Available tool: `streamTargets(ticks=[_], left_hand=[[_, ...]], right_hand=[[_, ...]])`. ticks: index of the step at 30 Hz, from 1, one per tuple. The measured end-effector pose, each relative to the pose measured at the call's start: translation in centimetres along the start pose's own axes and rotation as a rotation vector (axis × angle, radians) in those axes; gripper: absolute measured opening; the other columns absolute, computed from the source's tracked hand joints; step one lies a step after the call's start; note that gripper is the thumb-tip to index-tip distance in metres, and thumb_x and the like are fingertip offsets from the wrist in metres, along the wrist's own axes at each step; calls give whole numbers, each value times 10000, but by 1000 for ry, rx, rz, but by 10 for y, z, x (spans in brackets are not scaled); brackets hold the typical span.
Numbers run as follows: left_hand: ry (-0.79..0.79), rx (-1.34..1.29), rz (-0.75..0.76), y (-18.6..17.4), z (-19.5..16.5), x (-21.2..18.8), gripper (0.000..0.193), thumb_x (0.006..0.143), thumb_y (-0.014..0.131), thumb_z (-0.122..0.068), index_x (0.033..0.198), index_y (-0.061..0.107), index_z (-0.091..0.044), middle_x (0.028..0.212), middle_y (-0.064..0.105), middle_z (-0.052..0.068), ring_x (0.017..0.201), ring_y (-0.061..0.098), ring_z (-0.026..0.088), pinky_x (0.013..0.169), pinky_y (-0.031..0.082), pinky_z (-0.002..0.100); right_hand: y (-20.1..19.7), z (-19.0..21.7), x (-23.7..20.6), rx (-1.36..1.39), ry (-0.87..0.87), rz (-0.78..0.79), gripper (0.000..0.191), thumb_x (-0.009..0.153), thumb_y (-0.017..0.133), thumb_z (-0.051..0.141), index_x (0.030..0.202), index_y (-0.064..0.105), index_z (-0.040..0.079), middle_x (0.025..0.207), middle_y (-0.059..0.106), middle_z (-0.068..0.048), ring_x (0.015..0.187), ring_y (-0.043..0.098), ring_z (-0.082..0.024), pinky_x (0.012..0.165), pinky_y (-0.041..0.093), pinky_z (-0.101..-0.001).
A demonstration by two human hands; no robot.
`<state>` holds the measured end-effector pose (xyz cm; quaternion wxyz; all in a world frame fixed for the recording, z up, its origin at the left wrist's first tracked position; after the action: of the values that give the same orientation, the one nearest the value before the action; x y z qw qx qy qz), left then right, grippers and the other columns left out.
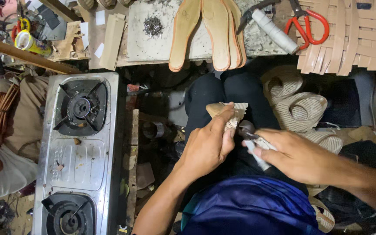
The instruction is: The person sits on the floor holding a woven shoe upper on their lap and trims excess woven material from its edge with a blade. They then apply glue to the insole area of the upper and press a strap piece onto the shoe.
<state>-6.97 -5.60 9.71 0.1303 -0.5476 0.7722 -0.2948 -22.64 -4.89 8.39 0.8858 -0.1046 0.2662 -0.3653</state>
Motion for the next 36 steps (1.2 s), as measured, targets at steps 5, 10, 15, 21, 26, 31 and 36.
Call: streamTargets(ticks=[5,10,15,21,26,31,36], left_hand=[[59,-26,31,-5,1,1,460,989,581,-149,1420,458,-48,1518,554,184,1072,671,461,878,565,503],[131,-104,14,-17,9,0,448,1029,533,-147,1453,433,-45,1546,532,193,1206,643,453,965,562,477],[28,-181,-12,-17,16,-3,391,1097,497,-194,1459,459,-52,1491,573,182,1200,663,442,985,566,464],[-11,-74,-61,-11,17,-9,371,1050,492,-148,1411,485,-63,1480,598,172,1205,649,452,990,556,474],[13,-48,-89,-9,16,-20,389,1028,516,-118,1409,461,-60,1495,592,164,1174,659,449,966,570,482],[75,9,-52,-2,10,-23,417,993,560,-106,1391,458,-34,1508,575,168,1074,693,442,866,592,486],[58,70,-2,4,8,-21,407,970,576,-105,1358,480,-28,1483,593,170,932,705,442,761,590,485]], right_hand=[[-12,27,-8,-409,-192,-242,522,842,660,131,1351,589,40,875,607,-141,657,665,-343,556,513,-426],[17,10,12,-552,-323,-505,506,827,723,83,1298,574,-22,851,594,-155,592,655,-346,501,537,-419],[34,13,15,-527,-453,-708,543,802,733,28,1311,561,-52,874,595,-146,637,658,-338,548,544,-411],[34,-11,11,-260,-178,-498,393,883,688,90,1269,657,28,817,625,-139,615,677,-304,536,522,-412],[64,-63,18,489,211,93,342,932,596,178,1216,720,33,1048,809,-75,921,766,-134,824,590,-319],[48,-53,15,543,221,252,410,893,628,158,1263,751,31,1079,817,-98,993,737,-146,916,557,-312],[15,-21,15,30,124,252,365,898,586,189,1205,770,117,963,782,-52,924,729,-143,852,578,-314]])
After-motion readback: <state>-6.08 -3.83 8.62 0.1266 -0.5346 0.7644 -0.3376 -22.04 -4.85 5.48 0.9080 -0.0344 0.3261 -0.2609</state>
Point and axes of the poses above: each hand's wrist, its own x-axis towards the middle knuckle, its own y-axis out of the palm, z = x × y, the point moved 8 cm from there along x, towards the middle knuckle
